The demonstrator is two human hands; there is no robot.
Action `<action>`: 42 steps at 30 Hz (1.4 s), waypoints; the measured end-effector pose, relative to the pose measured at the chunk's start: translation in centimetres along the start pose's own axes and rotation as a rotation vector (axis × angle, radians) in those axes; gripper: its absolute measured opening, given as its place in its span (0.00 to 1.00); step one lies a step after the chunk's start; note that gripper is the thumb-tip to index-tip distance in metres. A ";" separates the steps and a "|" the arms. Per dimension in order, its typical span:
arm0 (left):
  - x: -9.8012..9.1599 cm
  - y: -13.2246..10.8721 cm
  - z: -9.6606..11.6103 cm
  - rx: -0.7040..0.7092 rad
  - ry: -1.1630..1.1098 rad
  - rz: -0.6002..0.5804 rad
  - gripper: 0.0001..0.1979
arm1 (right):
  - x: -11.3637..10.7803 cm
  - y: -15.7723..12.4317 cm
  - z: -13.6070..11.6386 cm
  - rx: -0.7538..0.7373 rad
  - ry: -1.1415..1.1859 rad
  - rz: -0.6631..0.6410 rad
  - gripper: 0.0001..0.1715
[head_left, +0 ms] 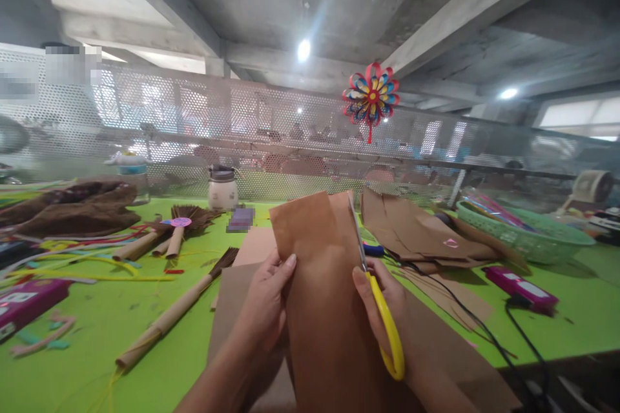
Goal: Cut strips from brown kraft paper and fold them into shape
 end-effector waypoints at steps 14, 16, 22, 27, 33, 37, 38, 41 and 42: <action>0.7 -0.3 0.0 -0.026 -0.006 -0.049 0.28 | -0.3 0.5 -0.4 0.005 -0.011 -0.015 0.26; 0.7 -0.2 -0.1 -0.033 -0.010 -0.061 0.28 | -0.4 0.8 -0.3 -0.018 -0.006 0.001 0.26; 0.4 -0.1 -0.4 -0.045 0.000 -0.060 0.27 | -0.4 1.2 -0.2 -0.030 0.029 0.022 0.26; 0.3 0.0 -0.5 -0.047 0.008 -0.047 0.28 | -0.5 1.3 -0.2 -0.035 0.059 0.047 0.25; 0.3 0.0 -0.6 -0.062 0.011 -0.051 0.28 | -0.5 1.3 0.5 -0.039 0.086 0.059 0.25; 0.2 0.0 -0.4 -0.046 0.008 -0.038 0.29 | -0.5 1.0 1.1 -0.029 0.099 0.062 0.23; 0.2 0.0 -0.4 -0.045 0.007 -0.030 0.29 | -0.5 1.0 1.3 -0.021 0.089 0.069 0.23; -0.2 0.3 -0.4 -0.046 0.015 0.004 0.28 | -1.1 1.0 2.0 0.005 0.040 0.118 0.22; -0.4 0.3 -0.4 -0.046 0.019 0.012 0.27 | -1.5 1.2 2.2 0.006 0.024 0.135 0.22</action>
Point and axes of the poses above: each hand's wrist, its own y-axis towards the middle knuckle, its own x-axis out of the palm, z = x × y, the point moved 8 cm from there along y, towards the middle knuckle, and after that the axes turned 15 degrees about -x, right-handed, at the moved point
